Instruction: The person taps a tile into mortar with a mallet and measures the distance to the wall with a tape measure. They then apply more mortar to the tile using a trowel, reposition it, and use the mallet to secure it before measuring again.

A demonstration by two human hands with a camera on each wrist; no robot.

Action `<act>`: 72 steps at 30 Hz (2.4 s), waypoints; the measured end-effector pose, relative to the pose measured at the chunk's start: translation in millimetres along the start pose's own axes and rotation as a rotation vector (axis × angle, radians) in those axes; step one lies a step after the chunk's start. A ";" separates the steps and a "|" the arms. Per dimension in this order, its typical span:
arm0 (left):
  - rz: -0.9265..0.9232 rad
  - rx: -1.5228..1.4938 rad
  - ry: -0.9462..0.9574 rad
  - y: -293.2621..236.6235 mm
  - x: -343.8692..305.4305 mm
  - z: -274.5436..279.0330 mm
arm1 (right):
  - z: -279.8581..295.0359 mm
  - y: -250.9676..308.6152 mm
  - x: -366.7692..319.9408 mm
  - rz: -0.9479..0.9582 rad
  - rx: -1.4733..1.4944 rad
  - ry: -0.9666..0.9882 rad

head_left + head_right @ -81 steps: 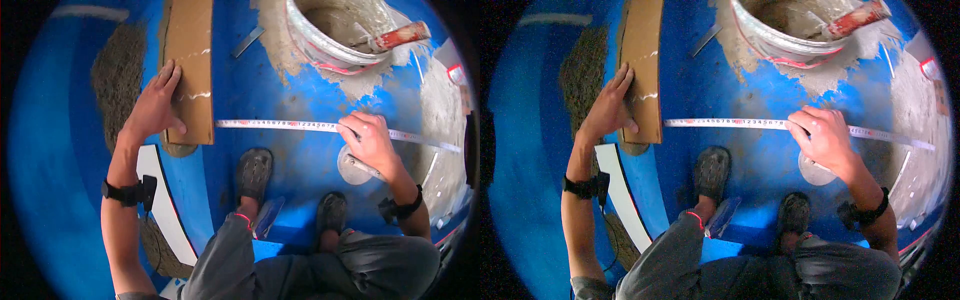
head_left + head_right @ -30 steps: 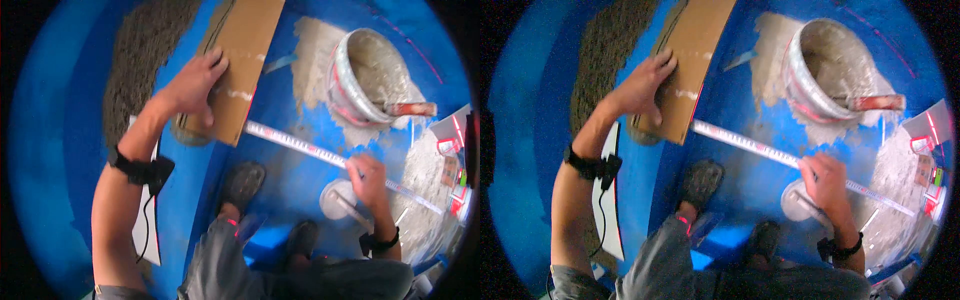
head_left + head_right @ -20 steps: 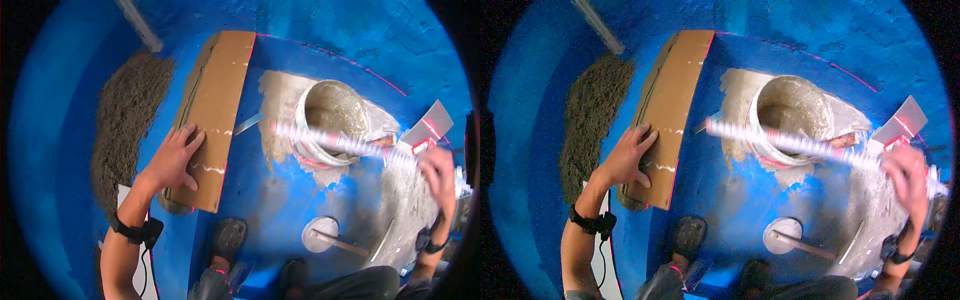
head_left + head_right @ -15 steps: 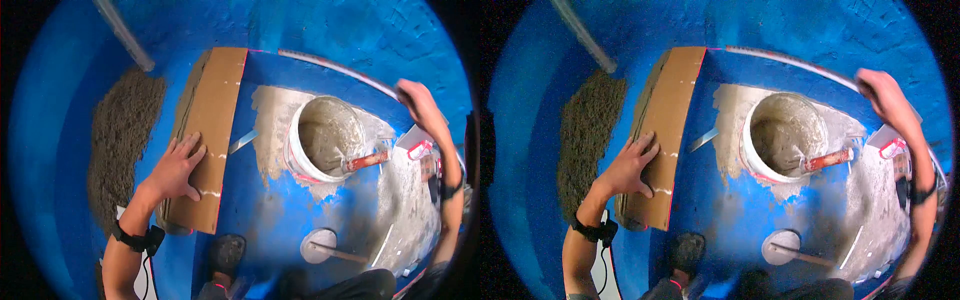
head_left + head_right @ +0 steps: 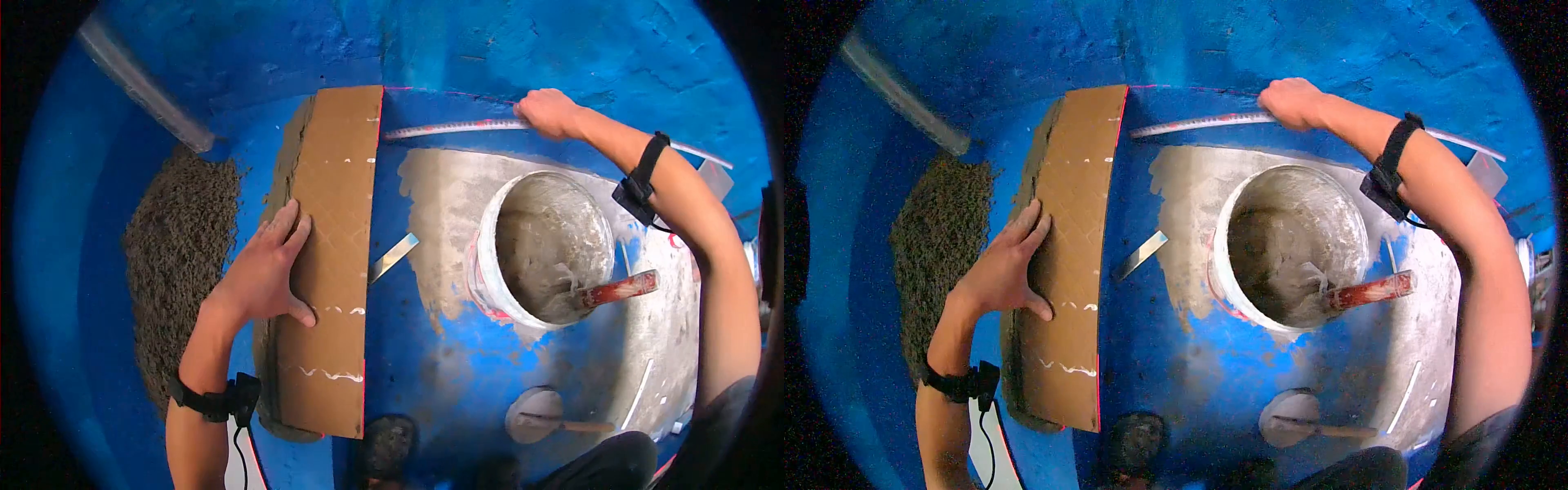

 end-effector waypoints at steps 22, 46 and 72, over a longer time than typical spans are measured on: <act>-0.003 0.027 -0.023 -5.4 1.4 -2.4 | -27.4 -7.1 38.0 0.060 0.207 -0.145; 0.004 -0.052 -0.022 -2.1 -1.6 -1.1 | -24.9 -6.5 35.3 0.036 0.178 -0.186; 0.039 -0.051 -0.001 -2.7 1.4 -4.4 | -19.5 -6.1 37.1 0.073 0.254 -0.087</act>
Point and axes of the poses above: each hand's wrist, its own x-axis towards the middle knuckle, its own z-axis out of the back of the hand, y = z × x, the point moved 2 cm from there along x, towards the middle knuckle, and after that the axes turned 11 degrees about -x, right-handed, at the moved point
